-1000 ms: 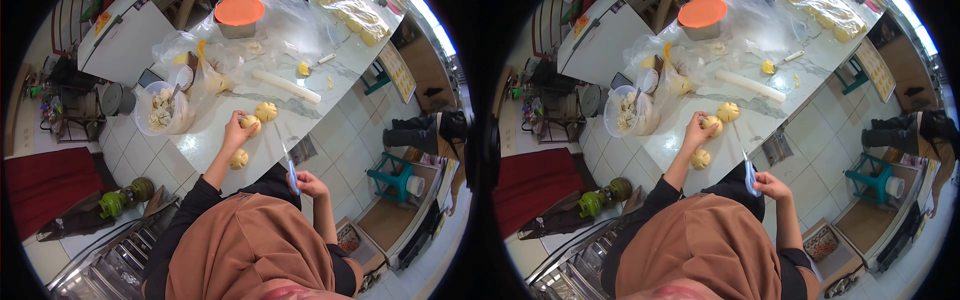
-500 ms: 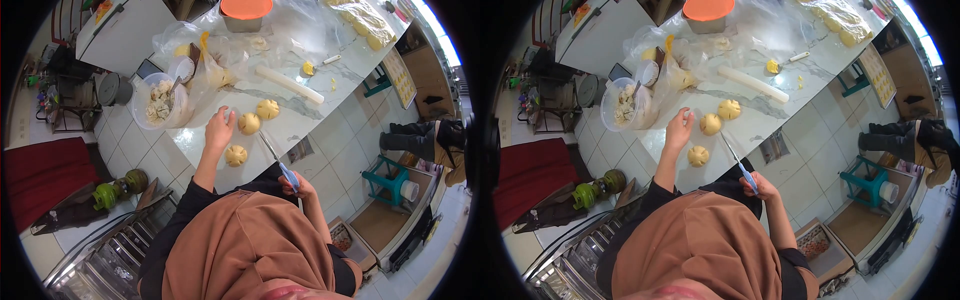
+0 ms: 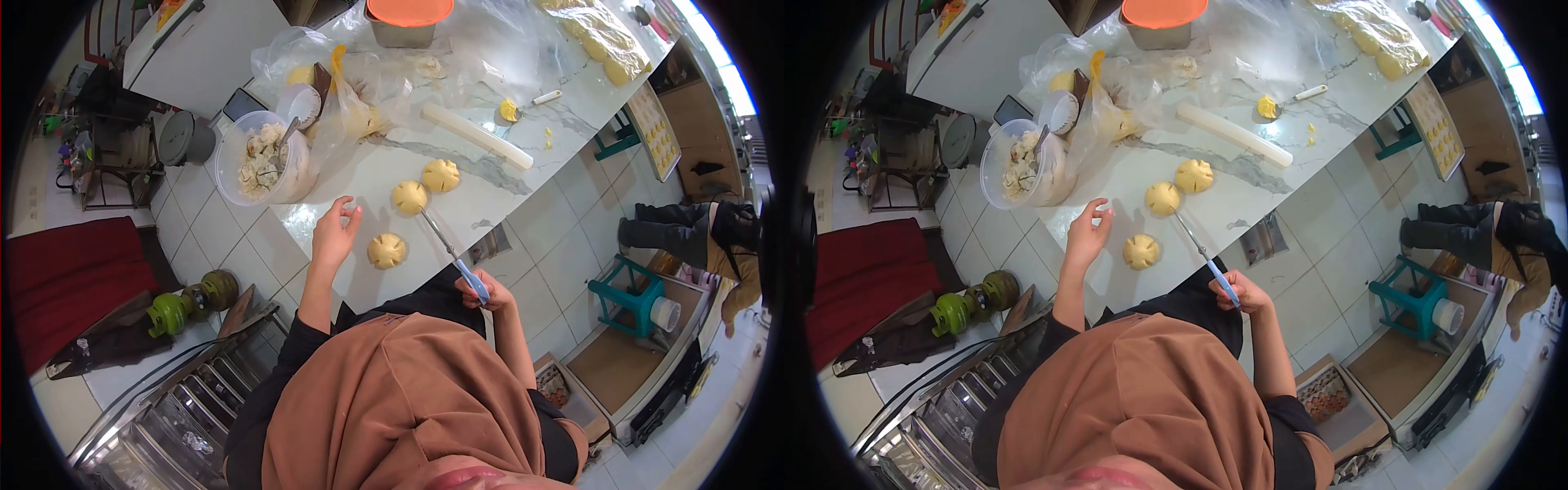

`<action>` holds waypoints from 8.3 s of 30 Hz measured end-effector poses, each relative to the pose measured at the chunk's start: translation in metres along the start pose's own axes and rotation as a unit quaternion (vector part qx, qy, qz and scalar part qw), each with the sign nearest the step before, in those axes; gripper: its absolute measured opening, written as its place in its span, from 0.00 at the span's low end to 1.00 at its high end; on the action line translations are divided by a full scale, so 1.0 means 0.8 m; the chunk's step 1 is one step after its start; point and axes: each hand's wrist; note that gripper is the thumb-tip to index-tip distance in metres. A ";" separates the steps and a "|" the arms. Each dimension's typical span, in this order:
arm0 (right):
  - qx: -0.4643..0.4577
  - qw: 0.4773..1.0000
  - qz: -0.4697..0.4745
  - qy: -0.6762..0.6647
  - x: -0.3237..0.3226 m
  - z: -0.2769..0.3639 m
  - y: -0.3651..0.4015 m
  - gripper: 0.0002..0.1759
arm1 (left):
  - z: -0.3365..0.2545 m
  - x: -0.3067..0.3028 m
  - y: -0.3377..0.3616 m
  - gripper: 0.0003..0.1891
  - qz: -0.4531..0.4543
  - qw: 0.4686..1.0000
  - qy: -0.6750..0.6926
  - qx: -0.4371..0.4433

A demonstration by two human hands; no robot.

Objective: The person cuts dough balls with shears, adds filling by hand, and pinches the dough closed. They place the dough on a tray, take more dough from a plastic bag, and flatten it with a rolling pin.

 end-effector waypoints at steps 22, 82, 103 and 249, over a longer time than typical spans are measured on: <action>-0.001 1.000 0.004 0.007 -0.008 0.000 -0.006 0.22 | 0.011 -0.001 0.014 0.17 -0.010 1.000 0.024 0.001; -0.278 0.555 0.035 0.783 0.220 0.286 -0.196 0.14 | -0.044 0.045 0.137 0.12 -0.513 0.837 0.094 -0.165; -0.204 0.301 0.093 0.927 0.244 0.181 -0.521 0.08 | 0.077 -0.011 0.233 0.11 -0.644 0.720 0.171 -0.194; -0.094 0.735 -0.272 0.613 0.070 0.175 -0.166 0.05 | -0.040 0.038 0.047 0.04 -0.355 0.923 0.149 0.026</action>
Point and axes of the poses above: each hand's wrist, its own y-axis away from the middle knuckle, its own x-axis out of the palm, z = x × y, and after that the axes turned 7 degrees about x, right-handed
